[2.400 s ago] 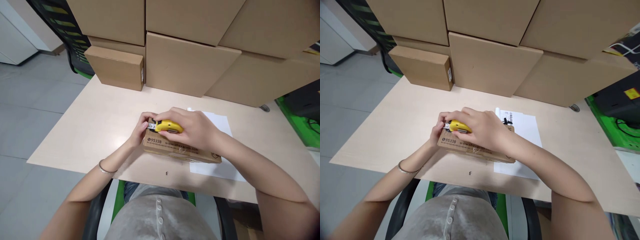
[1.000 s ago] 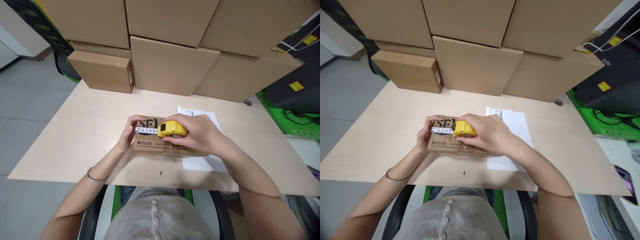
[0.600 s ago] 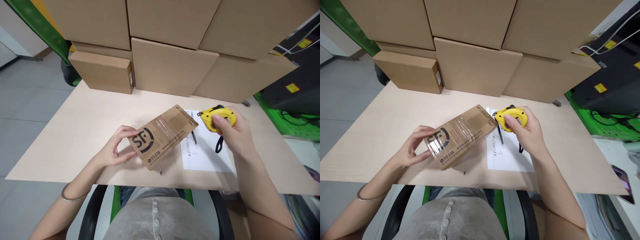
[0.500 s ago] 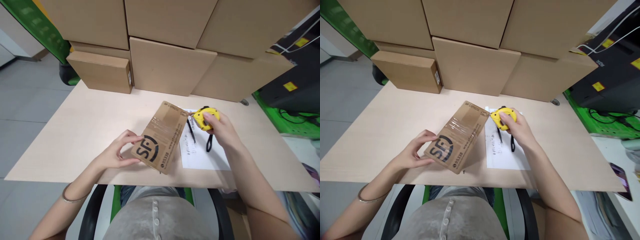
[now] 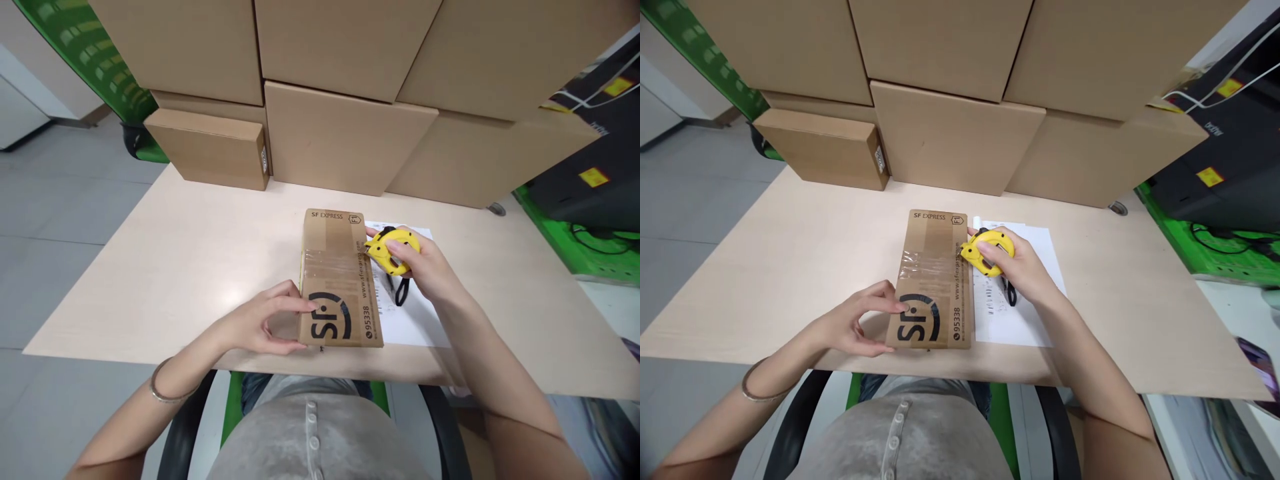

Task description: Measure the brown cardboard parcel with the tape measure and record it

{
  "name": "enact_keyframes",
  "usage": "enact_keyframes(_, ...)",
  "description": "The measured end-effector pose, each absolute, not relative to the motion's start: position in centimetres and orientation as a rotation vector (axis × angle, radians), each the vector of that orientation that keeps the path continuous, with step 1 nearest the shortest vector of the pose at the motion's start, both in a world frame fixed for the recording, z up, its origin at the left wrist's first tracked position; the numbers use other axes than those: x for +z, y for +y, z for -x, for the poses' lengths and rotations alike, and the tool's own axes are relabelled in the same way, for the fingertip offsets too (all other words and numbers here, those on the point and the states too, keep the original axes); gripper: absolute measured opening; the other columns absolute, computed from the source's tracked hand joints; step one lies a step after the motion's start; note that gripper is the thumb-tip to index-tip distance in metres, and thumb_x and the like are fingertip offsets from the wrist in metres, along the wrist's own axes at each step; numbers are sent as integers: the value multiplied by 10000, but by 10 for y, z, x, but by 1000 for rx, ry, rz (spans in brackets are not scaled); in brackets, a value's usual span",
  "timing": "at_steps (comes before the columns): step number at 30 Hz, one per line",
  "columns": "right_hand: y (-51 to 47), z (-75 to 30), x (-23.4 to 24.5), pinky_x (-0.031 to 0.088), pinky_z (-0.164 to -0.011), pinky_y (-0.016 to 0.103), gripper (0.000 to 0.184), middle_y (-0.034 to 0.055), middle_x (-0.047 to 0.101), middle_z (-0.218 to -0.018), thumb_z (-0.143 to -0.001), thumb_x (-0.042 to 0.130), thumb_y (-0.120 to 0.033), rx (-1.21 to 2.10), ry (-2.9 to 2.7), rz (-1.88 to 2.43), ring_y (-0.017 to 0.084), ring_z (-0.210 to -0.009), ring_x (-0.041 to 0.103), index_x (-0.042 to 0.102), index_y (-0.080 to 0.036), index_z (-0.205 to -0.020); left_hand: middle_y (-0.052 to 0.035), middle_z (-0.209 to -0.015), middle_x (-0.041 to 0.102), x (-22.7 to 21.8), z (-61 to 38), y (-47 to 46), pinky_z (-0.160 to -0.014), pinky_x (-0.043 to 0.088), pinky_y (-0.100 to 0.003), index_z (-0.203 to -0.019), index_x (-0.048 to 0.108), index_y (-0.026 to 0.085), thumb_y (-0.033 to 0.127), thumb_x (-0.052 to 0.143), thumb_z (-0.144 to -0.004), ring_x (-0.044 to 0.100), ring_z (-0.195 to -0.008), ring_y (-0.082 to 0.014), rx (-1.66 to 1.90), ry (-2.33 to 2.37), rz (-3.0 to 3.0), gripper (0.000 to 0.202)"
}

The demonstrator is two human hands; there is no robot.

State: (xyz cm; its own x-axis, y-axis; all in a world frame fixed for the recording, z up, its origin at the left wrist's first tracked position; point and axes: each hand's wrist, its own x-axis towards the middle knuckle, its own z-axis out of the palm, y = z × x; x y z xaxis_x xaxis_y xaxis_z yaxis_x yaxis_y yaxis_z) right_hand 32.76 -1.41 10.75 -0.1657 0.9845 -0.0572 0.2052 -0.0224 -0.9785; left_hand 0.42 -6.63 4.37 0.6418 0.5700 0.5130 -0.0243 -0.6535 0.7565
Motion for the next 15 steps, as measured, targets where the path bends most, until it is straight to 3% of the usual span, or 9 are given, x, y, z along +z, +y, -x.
enact_keyframes(4, -22, -333, 124, 575, -728, 335, 314, 72, 794, -1169, -858, 811, -505, 961, -1690, 1259, 218, -907, 727, 693, -248, -993, -57, -1023, 646, 47, 6, -38, -791, 533, -373, -1420, 650, 358, 698, 742, -845, 589, -887, -236, 1215, 436, -2013, 674)
enact_keyframes(7, -15, -324, 139, 529, -672, 320, 338, 33, 771, -1012, -863, 823, -494, 746, -1875, 1193, 197, -796, 686, 673, -259, -1055, -87, -1235, 676, 49, -8, 0, -1008, 499, -438, -1272, 745, 332, 719, 488, -975, 599, -1178, -294, 1471, 696, -1649, 551)
enact_keyframes(10, 4, -298, 147, 513, -720, 336, 336, 22, 759, -996, -867, 821, -476, 580, -2081, 1052, 212, -825, 690, 662, -258, -1068, -60, -1439, 660, 51, -41, 29, -1243, 342, -513, -1193, 760, 297, 735, 431, -964, 452, -1488, -336, 1409, 750, -1373, 594)
enact_keyframes(12, 19, -278, 148, 508, -765, 352, 309, 34, 763, -1040, -884, 801, -449, 485, -2215, 991, 234, -879, 703, 660, -254, -1078, -66, -1384, 699, 50, -65, 38, -1282, 305, -495, -1080, 760, 269, 718, 446, -958, 425, -1531, -329, 1375, 700, -1255, 561)
enact_keyframes(15, 37, -255, 147, 488, -781, 363, 277, 50, 770, -1069, -916, 763, -440, 399, -2387, 1008, 262, -926, 712, 655, -251, -1088, -76, -1193, 751, 45, -85, 40, -1215, 404, -498, -970, 712, 249, 699, 425, -976, 554, -1410, -330, 1318, 646, -1069, 534)
